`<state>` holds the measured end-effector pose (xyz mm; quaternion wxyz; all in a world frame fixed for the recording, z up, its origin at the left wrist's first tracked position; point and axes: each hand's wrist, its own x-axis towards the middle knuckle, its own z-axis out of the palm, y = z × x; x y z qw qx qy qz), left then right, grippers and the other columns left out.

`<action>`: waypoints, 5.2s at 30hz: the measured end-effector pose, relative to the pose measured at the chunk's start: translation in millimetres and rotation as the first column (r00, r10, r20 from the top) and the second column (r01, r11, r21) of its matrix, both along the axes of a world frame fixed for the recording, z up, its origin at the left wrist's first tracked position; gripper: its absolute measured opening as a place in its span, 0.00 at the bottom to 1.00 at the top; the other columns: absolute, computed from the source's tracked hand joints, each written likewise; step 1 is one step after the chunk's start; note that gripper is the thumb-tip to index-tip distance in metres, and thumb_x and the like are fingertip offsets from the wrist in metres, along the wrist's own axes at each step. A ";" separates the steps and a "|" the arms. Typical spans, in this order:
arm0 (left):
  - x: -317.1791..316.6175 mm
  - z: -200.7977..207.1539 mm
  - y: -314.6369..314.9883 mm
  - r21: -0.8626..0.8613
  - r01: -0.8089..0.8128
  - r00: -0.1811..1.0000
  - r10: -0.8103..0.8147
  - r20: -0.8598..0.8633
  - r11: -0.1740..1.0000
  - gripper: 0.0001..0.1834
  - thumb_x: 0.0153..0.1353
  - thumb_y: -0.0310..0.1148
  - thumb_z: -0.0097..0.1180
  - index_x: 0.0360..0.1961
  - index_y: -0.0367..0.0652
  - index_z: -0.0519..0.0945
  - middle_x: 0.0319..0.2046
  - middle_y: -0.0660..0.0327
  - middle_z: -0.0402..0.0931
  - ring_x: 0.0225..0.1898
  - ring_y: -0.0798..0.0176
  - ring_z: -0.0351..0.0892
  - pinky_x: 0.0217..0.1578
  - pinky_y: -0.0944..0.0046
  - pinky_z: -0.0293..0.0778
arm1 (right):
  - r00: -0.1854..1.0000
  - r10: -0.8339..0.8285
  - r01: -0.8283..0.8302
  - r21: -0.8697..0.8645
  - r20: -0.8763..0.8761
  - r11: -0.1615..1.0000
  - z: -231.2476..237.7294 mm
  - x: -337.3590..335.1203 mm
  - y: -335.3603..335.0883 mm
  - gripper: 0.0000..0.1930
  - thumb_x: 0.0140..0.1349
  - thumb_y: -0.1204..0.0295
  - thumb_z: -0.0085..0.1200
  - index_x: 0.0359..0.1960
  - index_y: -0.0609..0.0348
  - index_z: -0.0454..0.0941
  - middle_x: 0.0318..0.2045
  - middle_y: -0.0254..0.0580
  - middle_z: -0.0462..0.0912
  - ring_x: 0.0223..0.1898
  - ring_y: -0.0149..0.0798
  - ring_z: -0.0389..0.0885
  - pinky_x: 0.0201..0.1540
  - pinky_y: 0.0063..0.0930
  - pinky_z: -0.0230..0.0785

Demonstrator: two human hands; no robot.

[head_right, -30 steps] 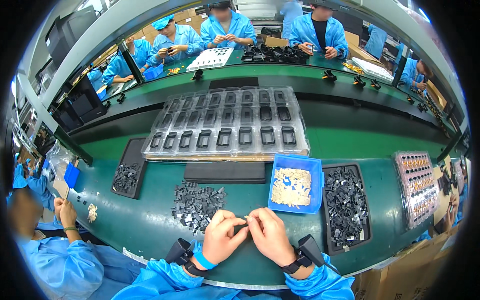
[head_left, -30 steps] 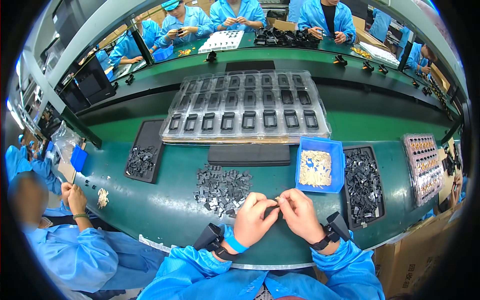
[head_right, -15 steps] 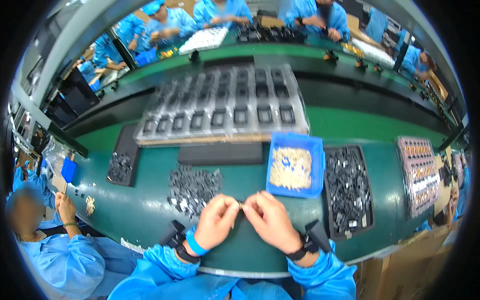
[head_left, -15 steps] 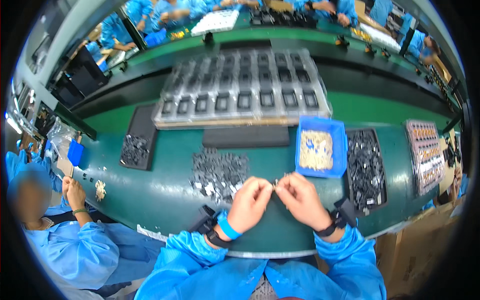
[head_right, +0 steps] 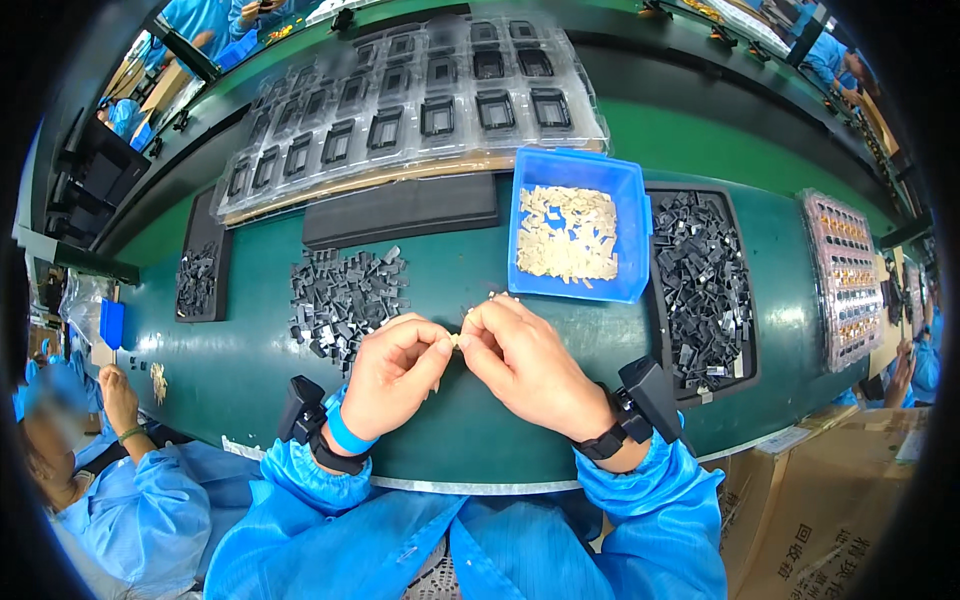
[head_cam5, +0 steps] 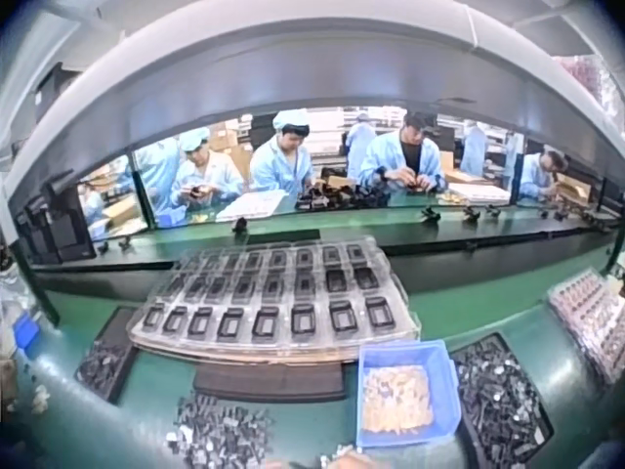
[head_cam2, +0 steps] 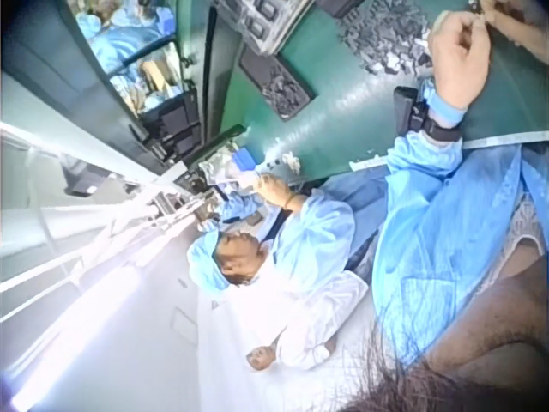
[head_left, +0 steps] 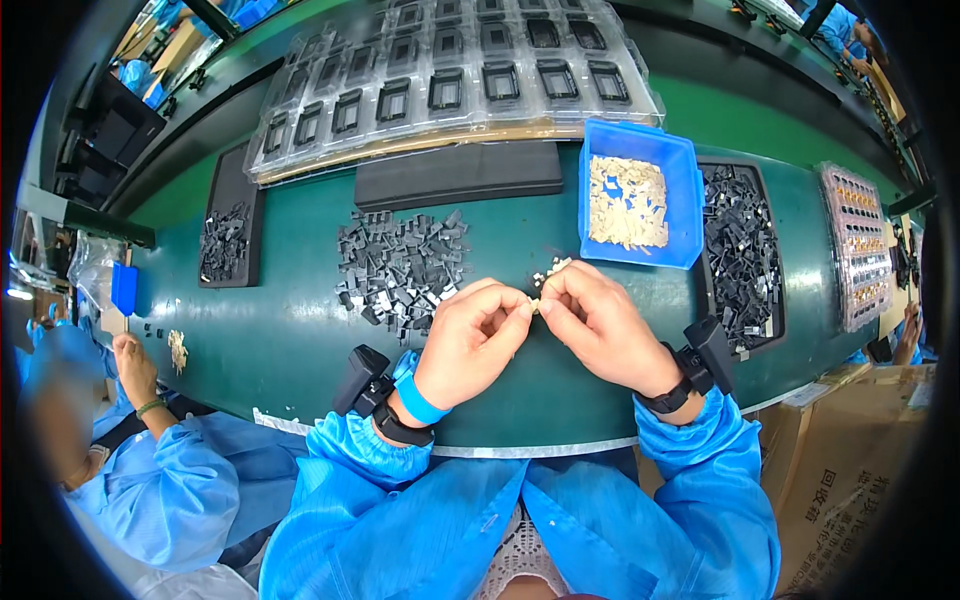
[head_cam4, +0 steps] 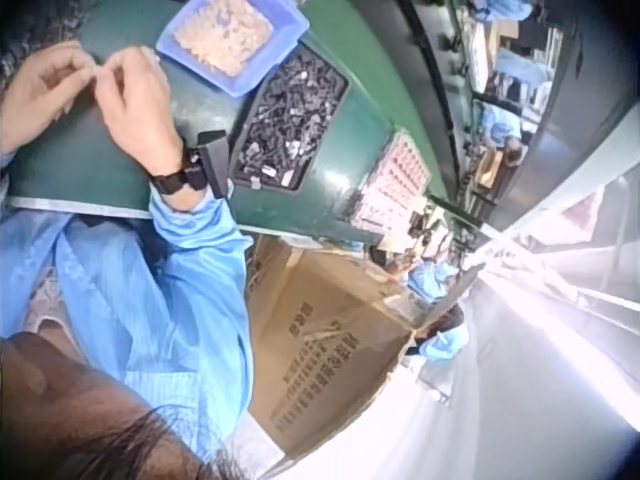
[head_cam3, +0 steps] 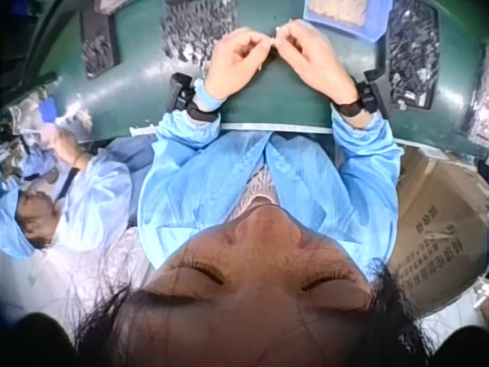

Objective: Assembling small electronic and plastic components on a production line.

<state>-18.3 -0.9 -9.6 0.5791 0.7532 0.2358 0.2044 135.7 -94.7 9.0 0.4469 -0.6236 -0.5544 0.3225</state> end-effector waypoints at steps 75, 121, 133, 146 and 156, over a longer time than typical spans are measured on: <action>-4.9 21.2 4.6 -0.878 0.200 0.980 -0.105 0.171 0.436 0.10 0.64 0.35 0.45 0.34 0.38 0.73 0.23 0.68 0.68 0.18 0.76 0.68 0.15 0.77 0.60 | 0.923 0.013 -0.179 0.401 0.384 0.898 2.1 12.2 5.1 0.11 0.44 0.81 0.61 0.30 0.57 0.75 0.35 0.41 0.67 0.32 0.38 0.72 0.31 0.24 0.68; 6.6 16.7 -5.9 -0.268 -0.002 0.909 0.114 0.401 0.963 0.04 0.58 0.22 0.51 0.32 0.39 0.69 0.36 0.57 0.67 0.28 0.69 0.73 0.25 0.71 0.73 | 0.906 -0.166 0.305 0.329 -0.390 0.894 1.0 14.8 1.2 0.02 0.56 0.81 0.50 0.28 0.63 0.70 0.36 0.36 0.65 0.36 0.25 0.68 0.31 0.16 0.70; 91.8 46.4 8.7 -0.114 -0.180 0.982 0.184 0.029 0.977 0.08 0.58 0.27 0.54 0.36 0.33 0.76 0.27 0.60 0.77 0.22 0.73 0.75 0.20 0.76 0.70 | 0.670 -0.356 0.662 0.308 -0.652 0.683 2.6 44.2 1.9 0.05 0.57 0.75 0.53 0.26 0.65 0.73 0.35 0.34 0.68 0.24 0.24 0.72 0.25 0.16 0.69; 15.8 43.6 49.6 0.178 -0.295 0.952 0.306 -0.033 0.939 0.10 0.53 0.29 0.60 0.36 0.37 0.78 0.29 0.63 0.76 0.21 0.77 0.68 0.22 0.77 0.65 | 0.643 -0.374 0.663 0.241 -0.668 0.709 2.0 49.6 -0.3 0.04 0.57 0.76 0.53 0.27 0.63 0.74 0.34 0.33 0.70 0.26 0.24 0.71 0.28 0.17 0.68; -21.0 13.0 31.0 0.711 -0.153 0.897 0.399 -0.192 0.686 0.10 0.40 0.29 0.66 0.26 0.38 0.80 0.25 0.56 0.68 0.31 0.54 0.70 0.33 0.59 0.69 | 0.738 -0.352 0.569 0.250 -0.576 0.784 1.1 38.1 2.1 0.04 0.57 0.76 0.52 0.26 0.63 0.72 0.33 0.32 0.69 0.27 0.23 0.70 0.28 0.15 0.65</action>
